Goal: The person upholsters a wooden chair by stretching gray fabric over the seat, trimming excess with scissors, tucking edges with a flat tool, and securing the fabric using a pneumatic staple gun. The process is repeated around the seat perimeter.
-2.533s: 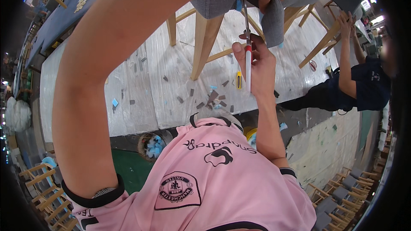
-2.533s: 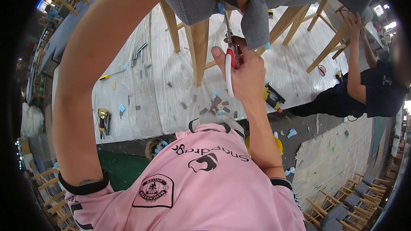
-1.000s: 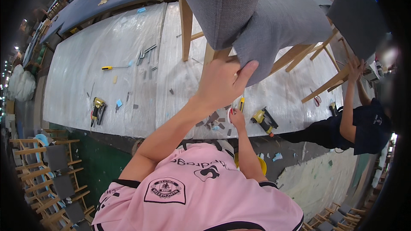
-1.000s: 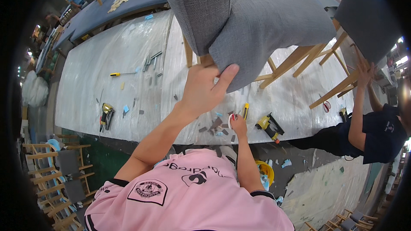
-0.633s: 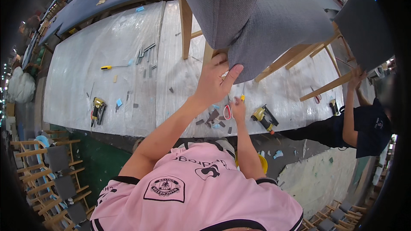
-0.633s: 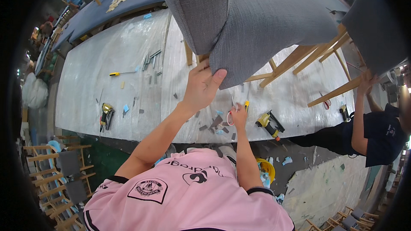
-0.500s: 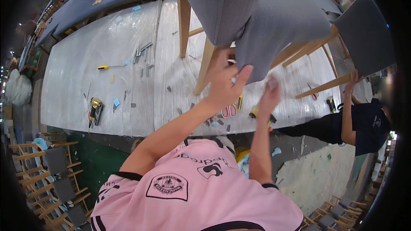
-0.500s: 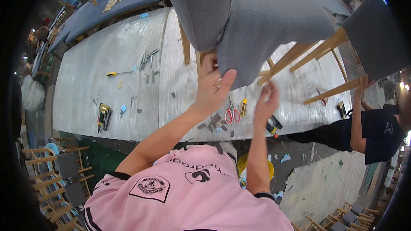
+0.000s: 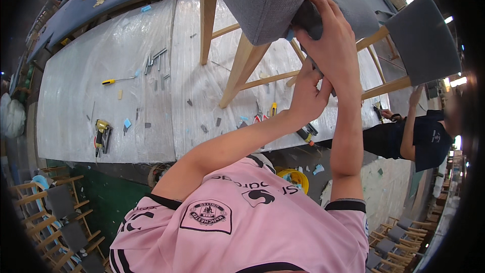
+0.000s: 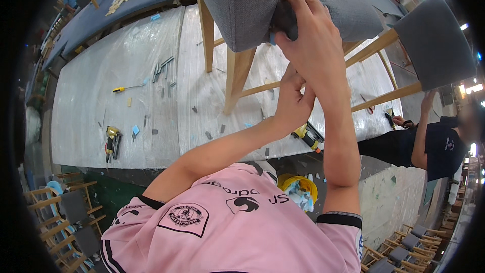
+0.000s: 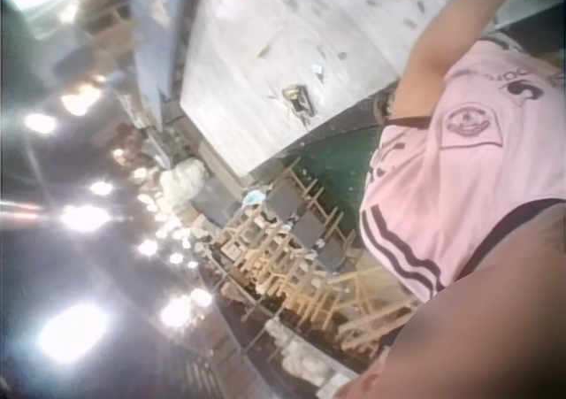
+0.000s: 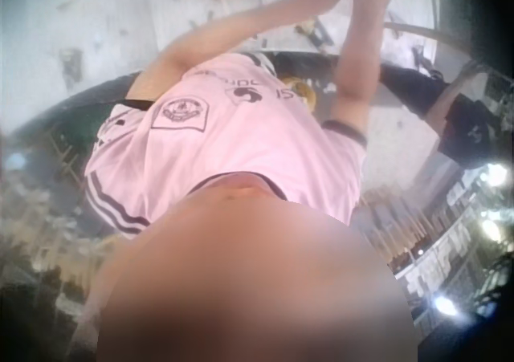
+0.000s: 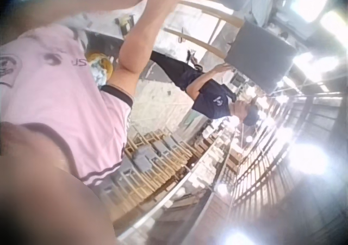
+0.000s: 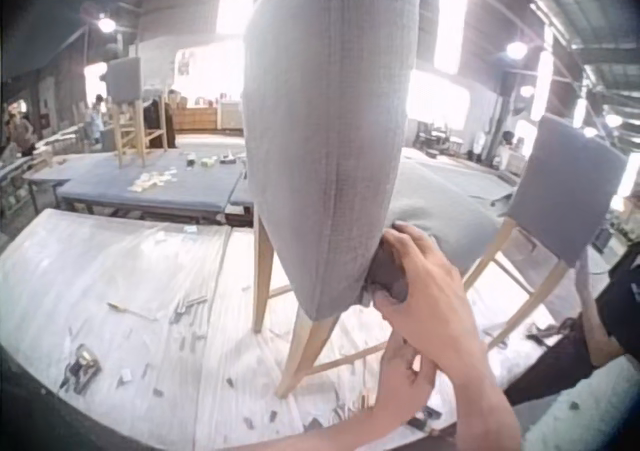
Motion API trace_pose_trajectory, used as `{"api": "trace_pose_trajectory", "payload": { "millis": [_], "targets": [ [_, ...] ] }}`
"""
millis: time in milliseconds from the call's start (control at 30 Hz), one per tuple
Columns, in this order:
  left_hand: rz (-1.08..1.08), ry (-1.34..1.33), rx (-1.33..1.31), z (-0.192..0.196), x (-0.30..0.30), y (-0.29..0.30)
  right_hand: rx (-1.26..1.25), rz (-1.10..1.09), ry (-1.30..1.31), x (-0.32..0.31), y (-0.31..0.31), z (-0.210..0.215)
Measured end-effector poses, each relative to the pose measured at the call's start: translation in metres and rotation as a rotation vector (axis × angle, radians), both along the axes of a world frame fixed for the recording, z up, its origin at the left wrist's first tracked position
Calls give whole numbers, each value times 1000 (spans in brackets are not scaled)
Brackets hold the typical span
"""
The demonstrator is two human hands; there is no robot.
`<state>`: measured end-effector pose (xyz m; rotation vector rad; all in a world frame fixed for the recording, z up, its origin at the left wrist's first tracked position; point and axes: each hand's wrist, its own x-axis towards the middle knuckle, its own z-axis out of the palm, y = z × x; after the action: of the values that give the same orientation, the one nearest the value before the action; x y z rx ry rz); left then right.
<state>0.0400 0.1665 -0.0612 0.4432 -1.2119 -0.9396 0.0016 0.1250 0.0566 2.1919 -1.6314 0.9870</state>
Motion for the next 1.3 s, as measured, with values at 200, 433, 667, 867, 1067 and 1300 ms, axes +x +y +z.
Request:
{"api": "trace_pose_trajectory", "payload": {
  "millis": [200,433,667,867,1067,1300],
  "targets": [
    [-153,69,113,-4,6,7,-29,-136,170,14,-4,-3],
    [53,-227,28,-21,75,1,-200,5,226,12,5,-11],
    [101,-421,-11,-29,101,-15,-217,40,100,-17,-64,10],
    [242,-274,48,-54,92,-3,-224,-25,131,-2,-80,-7],
    [271,-280,108,-47,59,12,-59,129,29,-17,-73,-1],
    [413,-247,-28,-51,70,5,161,780,589,-4,10,61]
  ]
}}
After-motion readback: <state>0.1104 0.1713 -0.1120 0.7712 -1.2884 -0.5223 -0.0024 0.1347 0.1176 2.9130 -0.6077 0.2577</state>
